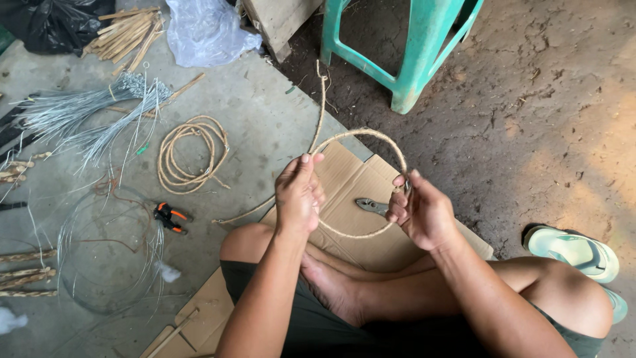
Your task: The person sits on the floor and ties a loop in a rope using pliers to secure the knot. They then place the finished loop aside and pick up a bundle of thin metal wires.
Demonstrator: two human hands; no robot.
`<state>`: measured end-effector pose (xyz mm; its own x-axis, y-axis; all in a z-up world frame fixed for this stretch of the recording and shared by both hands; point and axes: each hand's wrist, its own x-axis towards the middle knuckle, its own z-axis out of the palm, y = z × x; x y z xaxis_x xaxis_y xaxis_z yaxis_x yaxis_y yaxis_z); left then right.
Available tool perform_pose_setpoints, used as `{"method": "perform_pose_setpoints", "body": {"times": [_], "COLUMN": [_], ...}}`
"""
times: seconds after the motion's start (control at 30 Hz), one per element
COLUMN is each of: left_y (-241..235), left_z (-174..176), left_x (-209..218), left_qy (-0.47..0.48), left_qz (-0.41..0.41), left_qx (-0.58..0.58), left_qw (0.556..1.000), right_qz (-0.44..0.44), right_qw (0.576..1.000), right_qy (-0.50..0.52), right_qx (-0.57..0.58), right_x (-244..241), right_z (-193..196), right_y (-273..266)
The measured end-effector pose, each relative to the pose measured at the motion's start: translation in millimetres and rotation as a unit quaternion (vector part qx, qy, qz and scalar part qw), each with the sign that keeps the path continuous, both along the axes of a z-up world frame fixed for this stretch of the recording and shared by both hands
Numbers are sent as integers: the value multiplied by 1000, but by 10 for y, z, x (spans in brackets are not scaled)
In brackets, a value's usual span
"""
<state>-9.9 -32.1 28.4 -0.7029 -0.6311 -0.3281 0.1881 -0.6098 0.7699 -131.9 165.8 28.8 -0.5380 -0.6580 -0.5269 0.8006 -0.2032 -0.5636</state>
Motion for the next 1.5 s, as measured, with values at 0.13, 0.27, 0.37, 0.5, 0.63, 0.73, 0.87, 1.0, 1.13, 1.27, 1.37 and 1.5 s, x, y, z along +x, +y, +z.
{"method": "perform_pose_setpoints", "body": {"times": [0.13,0.27,0.37,0.5,0.63,0.73,0.87,1.0,1.13,1.27,1.37,1.5], "left_y": [1,98,144,88,124,439,549,262,193,283,283,223], "left_z": [-20,-131,-174,-104,44,71,-37,-136,-140,-141,-133,-111], "left_x": [13,24,-12,-53,-117,-202,-213,-119,-76,-79,-53,-23], "left_qy": [-8,-7,-12,-2,17,12,100,84,46,68,62,41], "left_qz": [10,19,17,-8,-30,-13,23,-14,-41,6,29,44], "left_qx": [-2,17,27,29,68,84,-13,-41,-6,5,10,13], "left_qw": [1000,1000,999,1000,997,996,995,996,998,998,998,998], "right_qz": [5,-50,-83,-86,-113,-156,-116,-75,-43,-26,-25,-34], "right_qw": [998,997,995,995,980,959,985,990,985,982,986,988], "right_qy": [-43,-4,16,-1,-16,-16,77,118,146,165,145,118], "right_qx": [-50,-58,-47,-51,-164,-236,-104,-24,-86,-84,-83,-92], "right_x": [-102,-57,-34,-30,-120,-115,49,-102,-267,-201,-98,-34], "right_z": [-27,-156,-228,-281,-259,-168,-1,217,210,74,-8,-93], "right_y": [63,57,72,124,115,112,36,73,132,175,132,108]}}
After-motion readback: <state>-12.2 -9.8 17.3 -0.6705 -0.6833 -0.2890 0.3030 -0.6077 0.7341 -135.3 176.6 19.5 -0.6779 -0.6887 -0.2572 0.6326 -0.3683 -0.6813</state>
